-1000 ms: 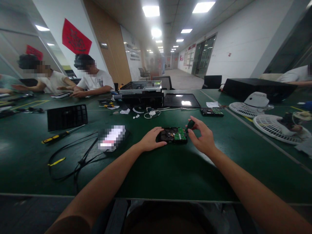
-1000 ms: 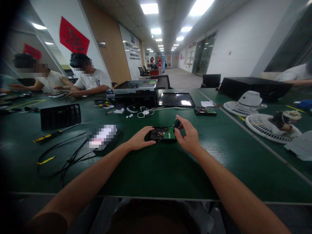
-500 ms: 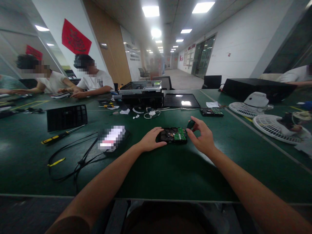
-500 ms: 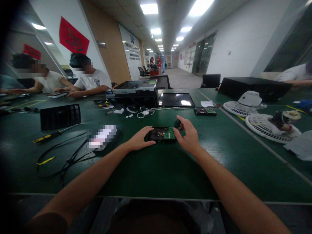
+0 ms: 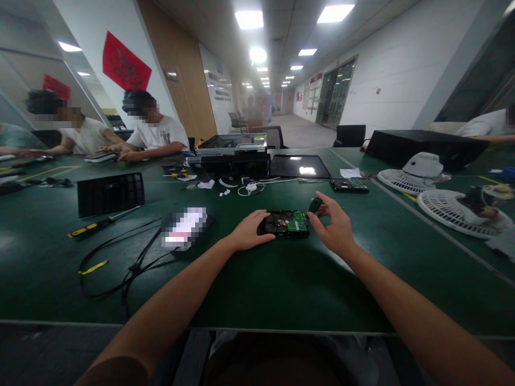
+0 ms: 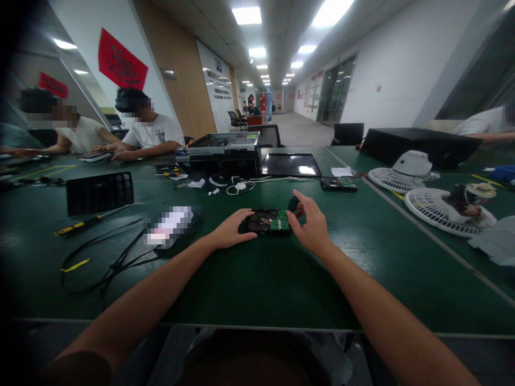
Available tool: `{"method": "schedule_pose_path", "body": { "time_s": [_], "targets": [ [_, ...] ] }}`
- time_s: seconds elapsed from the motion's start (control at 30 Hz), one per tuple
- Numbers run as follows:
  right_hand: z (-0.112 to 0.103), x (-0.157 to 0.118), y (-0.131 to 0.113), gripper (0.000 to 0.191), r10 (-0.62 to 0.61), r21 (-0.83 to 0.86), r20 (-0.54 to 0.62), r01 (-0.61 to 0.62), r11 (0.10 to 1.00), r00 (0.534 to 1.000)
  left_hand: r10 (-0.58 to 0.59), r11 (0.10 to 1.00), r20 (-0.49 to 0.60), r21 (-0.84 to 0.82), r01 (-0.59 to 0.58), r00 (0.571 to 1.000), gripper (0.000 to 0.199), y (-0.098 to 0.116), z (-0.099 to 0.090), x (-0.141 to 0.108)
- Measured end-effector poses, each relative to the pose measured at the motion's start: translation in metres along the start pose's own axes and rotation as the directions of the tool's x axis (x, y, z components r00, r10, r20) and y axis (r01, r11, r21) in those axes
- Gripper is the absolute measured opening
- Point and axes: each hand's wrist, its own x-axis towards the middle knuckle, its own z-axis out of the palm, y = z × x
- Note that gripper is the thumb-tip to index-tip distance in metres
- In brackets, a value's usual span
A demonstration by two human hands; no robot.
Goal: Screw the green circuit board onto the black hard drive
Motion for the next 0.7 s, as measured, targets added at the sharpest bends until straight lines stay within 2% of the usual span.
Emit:
{"method": "schedule_pose_path", "body": {
  "time_s": [0.37, 0.53, 0.7],
  "targets": [
    [-0.0006, -0.0008, -0.0042, 0.058, 0.035, 0.083, 0.017, -0.036, 0.996, 0.999, -0.016, 1.0, 0.007, -0.006, 0.016, 1.0, 0.084, 0.0, -0.0004, 0.0],
    [0.0004, 0.0003, -0.0025, 0.058, 0.023, 0.011, -0.026, -0.023, 1.0, 0.999, 0.008, 1.0, -0.006, 0.0, -0.008, 1.0, 0.082, 0.0011, -0.0002, 0.0001],
    [-0.0002, 0.0004, -0.0003, 0.06, -0.01, -0.017, -0.015, 0.01, 1.0, 1.0, 0.006, 1.0, 0.004, 0.006, -0.006, 1.0, 0.081, 0.0039, -0.0024, -0.0001]
  ]
}}
